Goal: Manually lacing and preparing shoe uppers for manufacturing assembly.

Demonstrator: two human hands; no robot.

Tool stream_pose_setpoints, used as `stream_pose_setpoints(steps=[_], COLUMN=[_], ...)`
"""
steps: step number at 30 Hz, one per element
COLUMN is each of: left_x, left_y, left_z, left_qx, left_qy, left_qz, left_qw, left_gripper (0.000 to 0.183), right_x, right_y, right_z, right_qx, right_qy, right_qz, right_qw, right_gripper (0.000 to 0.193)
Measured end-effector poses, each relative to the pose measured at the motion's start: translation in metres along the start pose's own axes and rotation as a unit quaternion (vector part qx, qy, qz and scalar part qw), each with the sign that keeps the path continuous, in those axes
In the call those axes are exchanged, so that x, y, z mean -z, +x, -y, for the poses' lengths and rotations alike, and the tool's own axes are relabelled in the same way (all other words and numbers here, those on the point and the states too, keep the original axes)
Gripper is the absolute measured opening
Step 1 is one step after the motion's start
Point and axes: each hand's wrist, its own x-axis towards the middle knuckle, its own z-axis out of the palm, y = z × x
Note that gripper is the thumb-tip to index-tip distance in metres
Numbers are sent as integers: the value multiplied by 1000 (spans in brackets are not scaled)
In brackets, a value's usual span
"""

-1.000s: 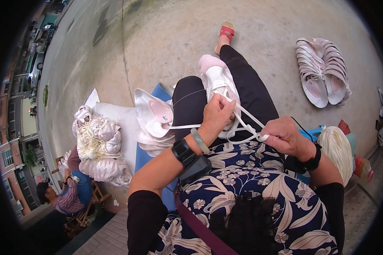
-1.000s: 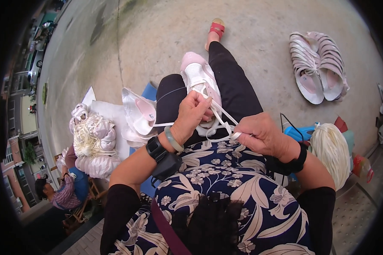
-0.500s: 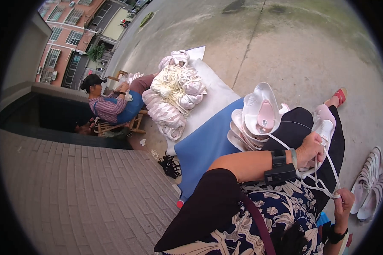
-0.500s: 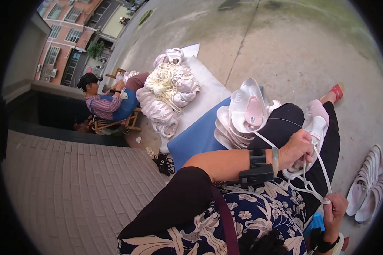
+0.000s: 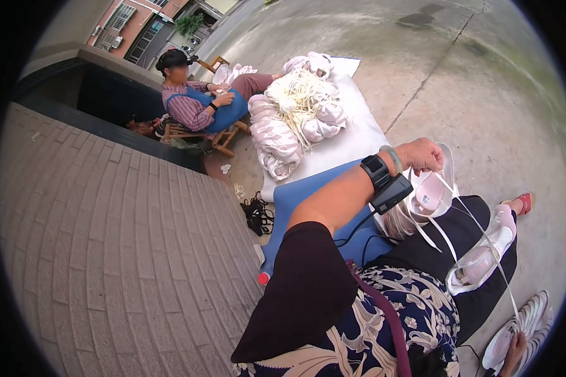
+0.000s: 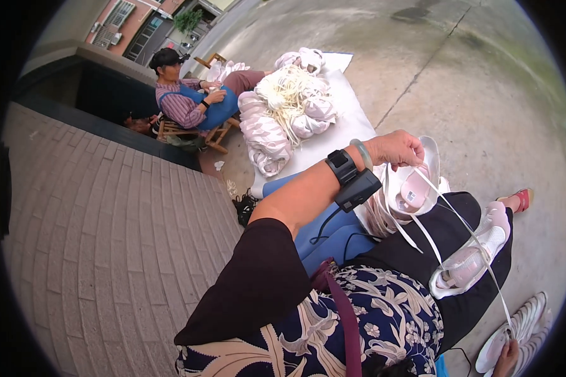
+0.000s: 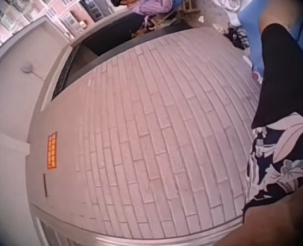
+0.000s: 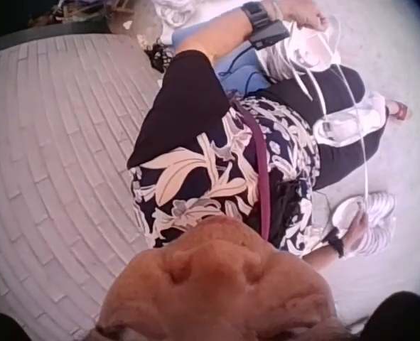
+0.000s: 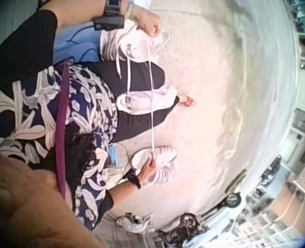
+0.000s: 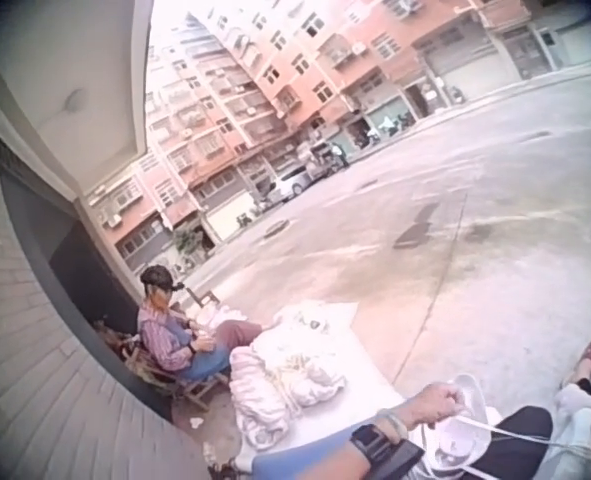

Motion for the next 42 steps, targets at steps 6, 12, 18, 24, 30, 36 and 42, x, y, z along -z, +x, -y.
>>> stream_pose_setpoints(steps=[6,12,18,24,30,36,42], left_x=[27,-119,-215,-238,-223,-158,-108], left_y=[9,46,53,60,38,4,-9], left_z=[27,46,33,44,30,19,36], left_qx=[-12,-295,-405,-376,-374,-351,-296], left_qy=[412,406,413,410,420,403,376], left_qz=[-180,-186,-93,-75,-47,-95,-160], left_qw=[893,845,810,827,826,840,863], left_gripper=[16,19,25,31,32,38,36], right_x=[-44,-112,-124,-130,-129,-125,-128], right_y=[53,86,75,76,78,78,79], right_z=[-97,49,164,156,153,172,167], right_qx=[204,228,271,287,272,266,264], right_qy=[-10,110,228,160,145,109,151], right_qz=[-121,-150,-116,-128,-142,-158,-196], right_qw=[971,956,928,936,941,945,932], right_gripper=[13,36,35,29,31,32,35])
